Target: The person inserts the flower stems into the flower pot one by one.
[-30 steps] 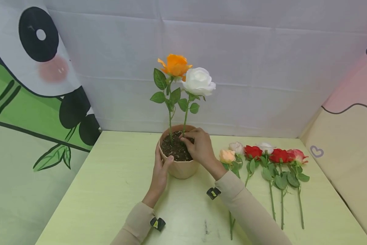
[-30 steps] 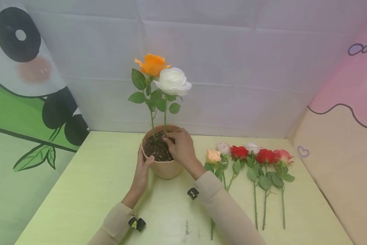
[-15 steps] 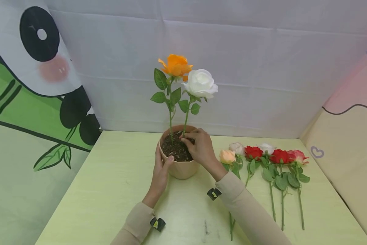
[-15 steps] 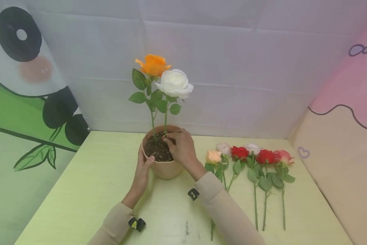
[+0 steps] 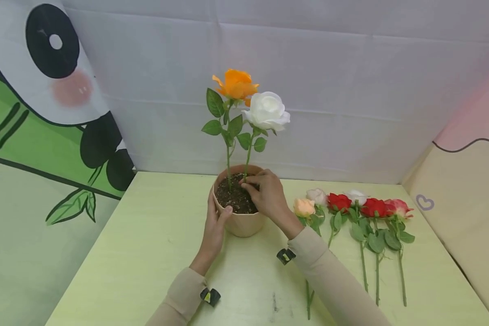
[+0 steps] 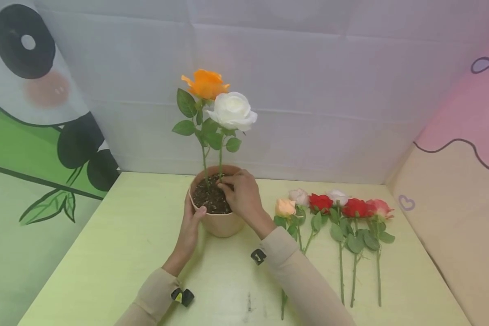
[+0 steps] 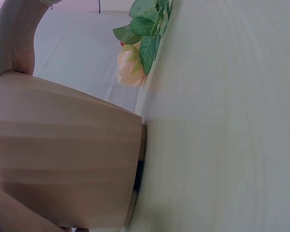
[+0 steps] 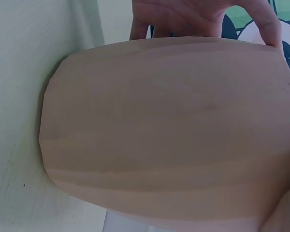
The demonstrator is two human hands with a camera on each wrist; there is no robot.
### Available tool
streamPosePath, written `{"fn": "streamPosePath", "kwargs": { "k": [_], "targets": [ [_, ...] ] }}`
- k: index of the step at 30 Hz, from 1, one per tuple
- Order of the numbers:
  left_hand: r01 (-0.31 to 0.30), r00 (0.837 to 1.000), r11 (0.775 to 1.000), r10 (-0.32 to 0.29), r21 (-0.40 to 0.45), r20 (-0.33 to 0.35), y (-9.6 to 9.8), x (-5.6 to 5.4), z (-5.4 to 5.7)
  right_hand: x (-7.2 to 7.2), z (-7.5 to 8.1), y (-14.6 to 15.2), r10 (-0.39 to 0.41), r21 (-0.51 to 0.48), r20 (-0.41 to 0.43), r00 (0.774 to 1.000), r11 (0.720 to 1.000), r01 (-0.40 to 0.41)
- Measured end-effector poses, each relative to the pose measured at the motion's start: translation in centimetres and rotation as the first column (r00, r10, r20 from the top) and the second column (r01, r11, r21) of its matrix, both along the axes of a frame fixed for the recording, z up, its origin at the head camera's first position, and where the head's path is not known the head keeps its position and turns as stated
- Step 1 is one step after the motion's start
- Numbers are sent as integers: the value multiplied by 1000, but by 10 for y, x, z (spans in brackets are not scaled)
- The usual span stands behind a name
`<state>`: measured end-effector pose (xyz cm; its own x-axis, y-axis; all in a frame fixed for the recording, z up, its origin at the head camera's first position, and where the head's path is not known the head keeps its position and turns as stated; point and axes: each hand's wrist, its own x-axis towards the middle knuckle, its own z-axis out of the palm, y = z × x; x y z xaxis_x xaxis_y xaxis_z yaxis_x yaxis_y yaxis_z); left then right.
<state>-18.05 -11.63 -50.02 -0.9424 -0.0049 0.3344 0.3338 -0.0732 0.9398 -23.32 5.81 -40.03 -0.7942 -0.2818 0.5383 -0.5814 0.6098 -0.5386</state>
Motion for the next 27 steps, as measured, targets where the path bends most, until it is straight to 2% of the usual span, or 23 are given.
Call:
{"fn": "streamPosePath", "kwargs": {
  "k": [2, 3, 9, 11, 14, 17, 21, 27],
  "targets": [
    [-9, 1000, 1000, 9, -15, 2, 0, 0, 0, 0, -1, 1, 1, 2, -4, 1000, 1000, -1],
    [-9, 1000, 1000, 9, -12, 18, 1, 3, 5, -1, -1, 1, 1, 4, -6, 1000, 1000, -1],
    [-10, 999, 1000, 11, -27, 50, 0, 4, 5, -1, -3, 2, 5, -12, 6, 1000, 1000, -5],
    [-10, 999, 1000, 11, -23, 40, -1, 3, 3, -1, -3, 2, 0, -21, 0, 1000, 1000, 0],
    [-29, 999, 998, 30, -53, 24, -4, -1, -7, 0, -2, 2, -13, -39, -12, 1000, 999, 13],
    [-34, 999, 998, 35, -61, 25, -4, -1, -8, 0, -2, 3, -25, -54, -22, 999, 998, 24],
    [-20, 999, 999, 21, -35, 47, -1, 4, 3, -1, -3, 4, -39, -63, -16, 999, 997, 38],
    [-31, 998, 999, 34, -41, 51, 1, 3, 8, 0, -4, 6, -55, -81, 13, 998, 995, 56]
  ]
}}
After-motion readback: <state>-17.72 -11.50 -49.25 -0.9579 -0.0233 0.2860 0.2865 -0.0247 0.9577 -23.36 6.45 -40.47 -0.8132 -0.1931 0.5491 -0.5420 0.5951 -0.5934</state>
